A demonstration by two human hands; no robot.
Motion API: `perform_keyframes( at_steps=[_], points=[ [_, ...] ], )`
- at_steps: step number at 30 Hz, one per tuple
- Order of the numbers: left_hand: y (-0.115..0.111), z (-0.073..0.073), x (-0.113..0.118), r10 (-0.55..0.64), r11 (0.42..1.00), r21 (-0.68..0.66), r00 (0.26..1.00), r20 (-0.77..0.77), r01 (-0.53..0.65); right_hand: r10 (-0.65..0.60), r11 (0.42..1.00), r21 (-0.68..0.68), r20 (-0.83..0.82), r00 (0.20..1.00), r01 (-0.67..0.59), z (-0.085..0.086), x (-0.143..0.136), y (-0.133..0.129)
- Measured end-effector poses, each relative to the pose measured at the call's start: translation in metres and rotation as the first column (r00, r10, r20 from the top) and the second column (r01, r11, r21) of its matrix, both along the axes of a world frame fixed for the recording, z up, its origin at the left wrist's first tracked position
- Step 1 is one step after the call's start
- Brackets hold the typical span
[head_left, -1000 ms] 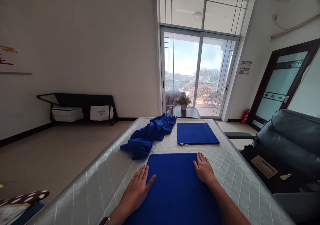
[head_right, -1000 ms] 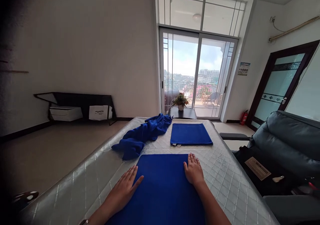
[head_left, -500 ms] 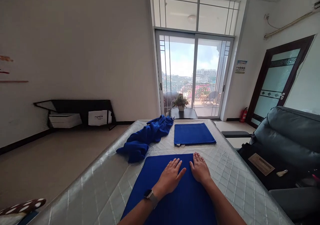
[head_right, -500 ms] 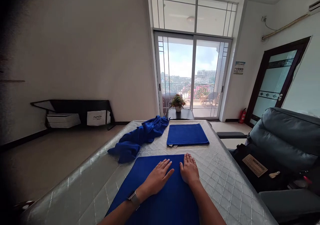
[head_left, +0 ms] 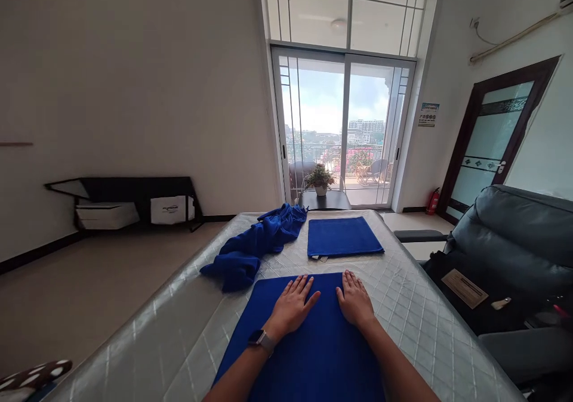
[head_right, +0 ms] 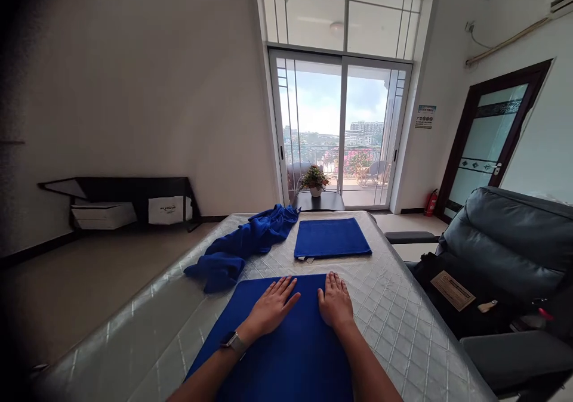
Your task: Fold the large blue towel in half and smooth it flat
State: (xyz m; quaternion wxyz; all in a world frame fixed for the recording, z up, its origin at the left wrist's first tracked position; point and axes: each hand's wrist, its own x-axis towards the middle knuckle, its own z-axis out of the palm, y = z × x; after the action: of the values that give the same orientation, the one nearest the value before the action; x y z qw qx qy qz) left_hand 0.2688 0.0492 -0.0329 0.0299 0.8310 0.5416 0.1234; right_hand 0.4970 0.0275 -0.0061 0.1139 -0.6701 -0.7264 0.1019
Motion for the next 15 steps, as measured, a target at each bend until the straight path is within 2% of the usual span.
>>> perform_keyframes(
  at_steps=[4, 7, 10, 13, 15],
  points=[
    [0.003, -0.002, -0.061, 0.151, 0.988, -0.019, 0.988, -0.025, -0.152, -0.005, 1.000, -0.013, 0.010, 1.000, 0.006, -0.001, 0.000, 0.000],
    [0.003, -0.006, -0.094, 0.202, 0.979, -0.011, 0.979, -0.022, -0.203, -0.008, 1.000, -0.011, 0.017, 1.000, 0.008, -0.002, 0.000, 0.001],
    [0.003, -0.013, -0.109, 0.206, 0.978, 0.008, 0.978, -0.006, -0.206, -0.012, 1.000, -0.011, 0.017, 1.000, 0.012, -0.002, -0.001, 0.001],
    [0.006, -0.021, -0.112, 0.196, 0.979, 0.050, 0.981, 0.009, -0.196, -0.014, 1.000, -0.014, 0.026, 1.000, 0.015, -0.001, -0.001, 0.001],
    [0.008, -0.026, -0.112, 0.189, 0.974, 0.123, 0.981, 0.034, -0.191, -0.019, 1.000, -0.015, 0.032, 0.999, 0.019, -0.001, -0.002, 0.001]
  ],
)
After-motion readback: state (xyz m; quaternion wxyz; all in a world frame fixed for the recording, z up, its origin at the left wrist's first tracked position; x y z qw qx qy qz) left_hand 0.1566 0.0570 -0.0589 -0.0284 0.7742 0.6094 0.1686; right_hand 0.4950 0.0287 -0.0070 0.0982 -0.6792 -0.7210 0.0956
